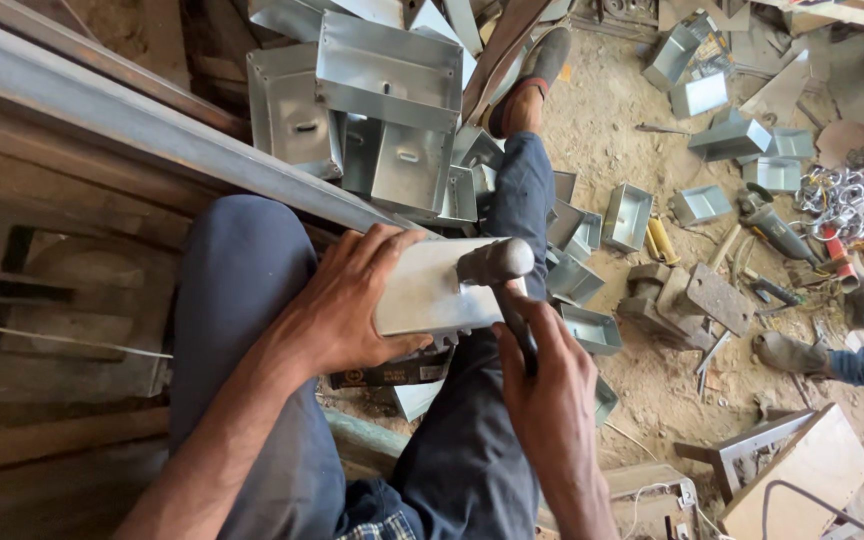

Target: The person hammers a metal part into a slot on a metal box and then hammers a metal rod into a hole on the side of the box.

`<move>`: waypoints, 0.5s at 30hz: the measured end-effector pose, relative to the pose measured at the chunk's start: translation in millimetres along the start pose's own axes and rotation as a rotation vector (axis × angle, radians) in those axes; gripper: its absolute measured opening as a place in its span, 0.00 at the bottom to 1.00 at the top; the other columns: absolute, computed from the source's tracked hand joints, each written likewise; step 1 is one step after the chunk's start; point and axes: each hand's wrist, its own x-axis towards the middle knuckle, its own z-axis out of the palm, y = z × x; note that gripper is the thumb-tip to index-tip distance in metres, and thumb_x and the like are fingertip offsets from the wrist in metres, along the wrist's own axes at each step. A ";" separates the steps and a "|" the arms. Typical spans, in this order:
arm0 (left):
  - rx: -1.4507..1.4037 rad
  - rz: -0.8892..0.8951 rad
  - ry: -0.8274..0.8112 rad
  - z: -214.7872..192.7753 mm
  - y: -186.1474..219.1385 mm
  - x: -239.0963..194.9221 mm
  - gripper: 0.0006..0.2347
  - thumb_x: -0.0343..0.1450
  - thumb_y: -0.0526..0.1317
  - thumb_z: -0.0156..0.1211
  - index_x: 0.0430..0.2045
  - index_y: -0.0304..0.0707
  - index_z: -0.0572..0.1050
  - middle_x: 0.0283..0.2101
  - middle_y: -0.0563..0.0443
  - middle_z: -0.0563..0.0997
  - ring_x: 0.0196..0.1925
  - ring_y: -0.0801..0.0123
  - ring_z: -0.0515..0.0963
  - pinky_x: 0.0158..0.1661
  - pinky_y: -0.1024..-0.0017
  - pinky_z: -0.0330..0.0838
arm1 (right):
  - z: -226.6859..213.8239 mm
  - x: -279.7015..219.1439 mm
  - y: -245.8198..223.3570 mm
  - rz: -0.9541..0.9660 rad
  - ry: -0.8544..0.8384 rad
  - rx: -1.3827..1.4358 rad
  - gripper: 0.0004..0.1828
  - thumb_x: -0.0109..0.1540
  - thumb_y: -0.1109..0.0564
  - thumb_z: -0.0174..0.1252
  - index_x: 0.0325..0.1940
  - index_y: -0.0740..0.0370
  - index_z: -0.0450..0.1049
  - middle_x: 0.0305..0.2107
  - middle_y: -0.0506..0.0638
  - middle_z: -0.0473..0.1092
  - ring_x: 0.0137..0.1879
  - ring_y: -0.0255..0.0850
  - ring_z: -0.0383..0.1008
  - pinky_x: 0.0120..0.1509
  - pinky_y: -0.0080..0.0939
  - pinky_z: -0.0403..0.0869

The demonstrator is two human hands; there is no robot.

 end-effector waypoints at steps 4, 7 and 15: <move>0.053 -0.016 -0.013 2.1 -0.3 -0.5 0.47 0.55 0.53 0.78 0.66 0.33 0.58 0.58 0.37 0.68 0.58 0.45 0.67 0.60 0.50 0.62 | 11.1 -10.4 5.3 -0.046 0.022 0.063 0.17 0.65 0.60 0.57 0.59 0.64 0.69 0.40 0.62 0.78 0.40 0.50 0.83 0.41 0.48 0.78; 0.093 -0.063 -0.014 5.5 1.8 -8.5 0.48 0.55 0.58 0.76 0.67 0.32 0.58 0.57 0.36 0.68 0.58 0.46 0.68 0.59 0.50 0.62 | 18.5 -20.5 9.0 -0.061 -0.010 0.096 0.20 0.68 0.60 0.55 0.62 0.67 0.61 0.41 0.67 0.76 0.43 0.54 0.82 0.43 0.50 0.79; 0.077 0.084 0.132 3.4 -5.3 -11.7 0.34 0.70 0.66 0.54 0.64 0.39 0.70 0.66 0.38 0.68 0.69 0.46 0.65 0.68 0.46 0.57 | 43.4 -34.6 25.0 -0.196 0.088 0.054 0.17 0.71 0.61 0.51 0.62 0.70 0.58 0.42 0.72 0.75 0.43 0.60 0.81 0.43 0.53 0.79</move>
